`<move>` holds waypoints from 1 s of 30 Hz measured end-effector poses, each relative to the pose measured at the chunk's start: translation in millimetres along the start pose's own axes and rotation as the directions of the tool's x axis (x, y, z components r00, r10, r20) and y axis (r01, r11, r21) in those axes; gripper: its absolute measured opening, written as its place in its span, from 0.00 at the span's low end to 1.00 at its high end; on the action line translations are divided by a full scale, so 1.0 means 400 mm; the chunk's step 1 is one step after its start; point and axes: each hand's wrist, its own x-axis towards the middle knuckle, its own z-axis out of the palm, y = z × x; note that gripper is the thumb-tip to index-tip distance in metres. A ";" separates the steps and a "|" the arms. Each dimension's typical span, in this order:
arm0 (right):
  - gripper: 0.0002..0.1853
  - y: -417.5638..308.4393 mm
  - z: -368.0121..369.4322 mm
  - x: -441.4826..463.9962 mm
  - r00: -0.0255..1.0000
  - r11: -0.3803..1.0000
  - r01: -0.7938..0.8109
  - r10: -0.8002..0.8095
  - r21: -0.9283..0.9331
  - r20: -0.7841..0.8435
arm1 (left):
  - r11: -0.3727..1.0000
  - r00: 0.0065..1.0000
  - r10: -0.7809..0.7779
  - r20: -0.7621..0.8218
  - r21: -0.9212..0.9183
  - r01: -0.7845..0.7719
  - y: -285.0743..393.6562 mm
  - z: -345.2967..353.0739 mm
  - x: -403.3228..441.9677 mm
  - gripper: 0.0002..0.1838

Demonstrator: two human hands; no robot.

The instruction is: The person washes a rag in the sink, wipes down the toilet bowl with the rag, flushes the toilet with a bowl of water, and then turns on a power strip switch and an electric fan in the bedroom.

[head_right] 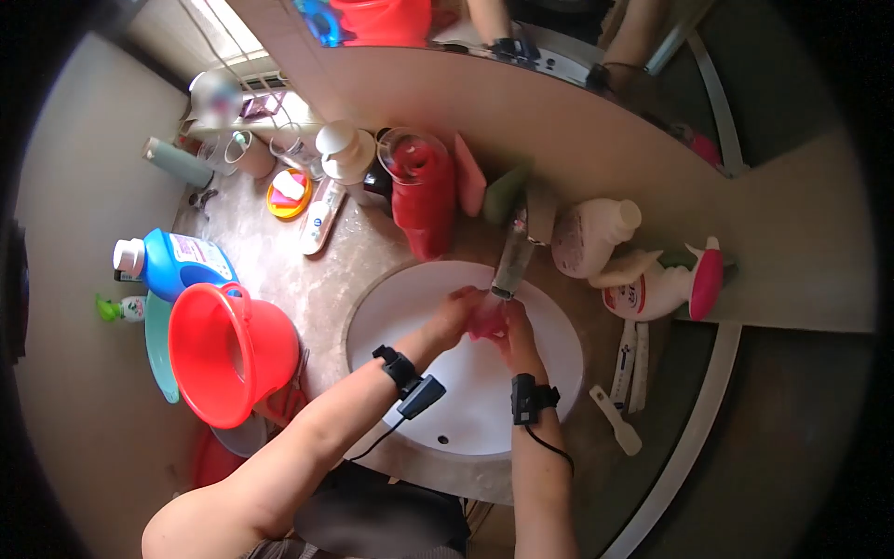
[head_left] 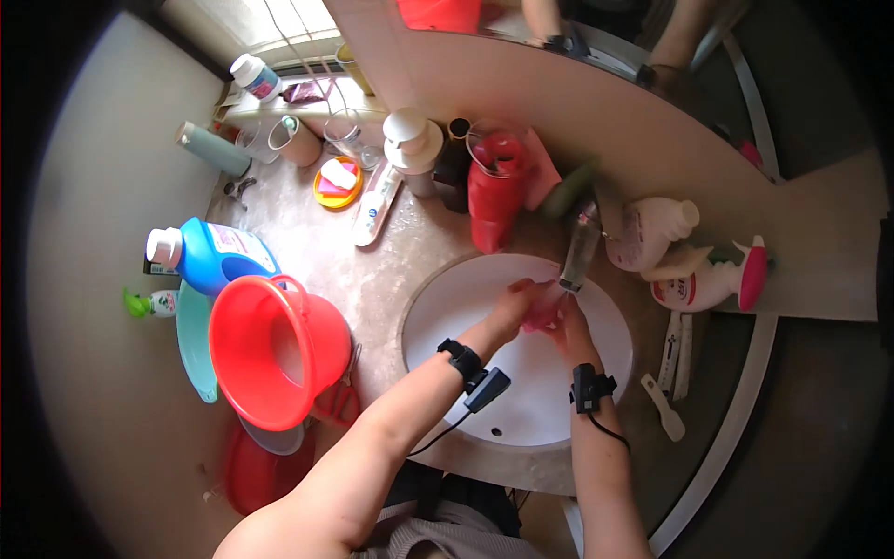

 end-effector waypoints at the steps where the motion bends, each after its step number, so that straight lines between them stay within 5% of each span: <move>1: 0.22 0.000 0.006 0.004 0.999 0.998 -0.024 0.026 0.061 -0.036 | 0.974 0.995 -0.008 0.101 -0.226 0.031 0.008 0.012 0.000 0.16; 5: 0.20 0.032 -0.070 0.074 0.985 0.991 0.008 -0.030 0.133 0.168 | 0.878 0.961 -0.041 0.275 -0.449 0.166 -0.009 -0.017 0.017 0.21; 7: 0.17 0.032 -0.028 0.061 0.924 0.898 0.366 -0.381 -0.242 -0.016 | 0.929 0.991 0.093 -0.092 -0.349 -0.120 -0.019 -0.026 0.002 0.26; 9: 0.14 0.009 0.042 -0.006 0.905 0.809 0.391 -0.425 -0.439 0.024 | 0.986 0.988 0.050 -0.145 -0.152 -0.072 -0.049 -0.066 0.009 0.27; 11: 0.13 -0.016 0.151 -0.085 0.907 0.717 0.377 -0.414 -0.586 0.077 | 0.962 0.998 -0.041 -0.047 -0.271 0.027 -0.095 -0.081 0.017 0.21; 13: 0.12 0.070 0.156 -0.062 0.540 0.141 0.667 -0.769 -0.731 0.344 | 0.929 0.990 -0.137 0.023 -0.343 0.136 -0.136 -0.035 -0.011 0.17; 16: 0.13 0.057 0.197 -0.131 0.653 0.116 0.434 -0.724 -0.894 0.223 | 0.680 0.942 0.321 0.100 -0.716 -0.156 -0.291 0.000 0.042 0.14; 17: 0.13 0.060 0.181 -0.118 0.609 0.067 0.445 -0.754 -0.893 0.247 | 0.537 0.882 0.468 0.063 -0.812 -0.227 -0.316 0.003 0.052 0.14; 19: 0.12 0.076 0.128 -0.074 0.595 0.069 0.441 -0.769 -0.895 0.233 | 0.707 0.923 0.231 0.308 -0.705 0.059 -0.244 -0.066 0.023 0.15; 20: 0.11 0.082 0.098 -0.051 0.577 0.068 0.431 -0.787 -0.900 0.217 | 0.709 0.926 0.231 0.300 -0.704 0.051 -0.213 -0.060 0.003 0.15; 22: 0.10 0.064 0.040 -0.008 0.674 0.161 0.136 -0.738 -0.978 -0.028 | 0.924 0.969 -0.229 0.095 -0.293 0.247 -0.093 0.019 -0.070 0.16; 23: 0.10 0.045 0.022 -0.013 0.747 0.124 0.055 -0.664 -0.991 -0.042 | 0.970 0.981 -0.170 -0.088 -0.188 0.152 -0.062 0.048 -0.085 0.17; 24: 0.10 0.043 0.009 -0.018 0.744 0.125 0.061 -0.667 -0.990 -0.039 | 0.972 0.982 -0.165 -0.089 -0.184 0.147 -0.068 0.036 -0.080 0.17; 26: 0.09 0.048 -0.034 -0.009 0.747 0.103 0.233 -0.655 -0.967 0.111 | 0.976 0.967 0.150 -0.207 0.185 -0.112 -0.097 0.004 -0.059 0.18; 27: 0.15 0.052 -0.077 0.009 0.712 -0.122 0.265 -0.645 -0.956 0.280 | 0.997 0.988 0.036 -0.152 0.071 -0.025 -0.053 0.006 -0.072 0.19; 28: 0.15 0.039 -0.078 0.000 0.710 -0.125 0.263 -0.646 -0.957 0.280 | 0.997 0.994 -0.073 -0.085 -0.039 0.070 -0.005 0.000 -0.082 0.20; 30: 0.30 0.022 -0.071 -0.022 0.759 0.344 0.586 -0.550 -0.733 0.348 | 0.995 0.995 -0.096 0.005 -0.005 0.096 0.012 -0.017 -0.074 0.20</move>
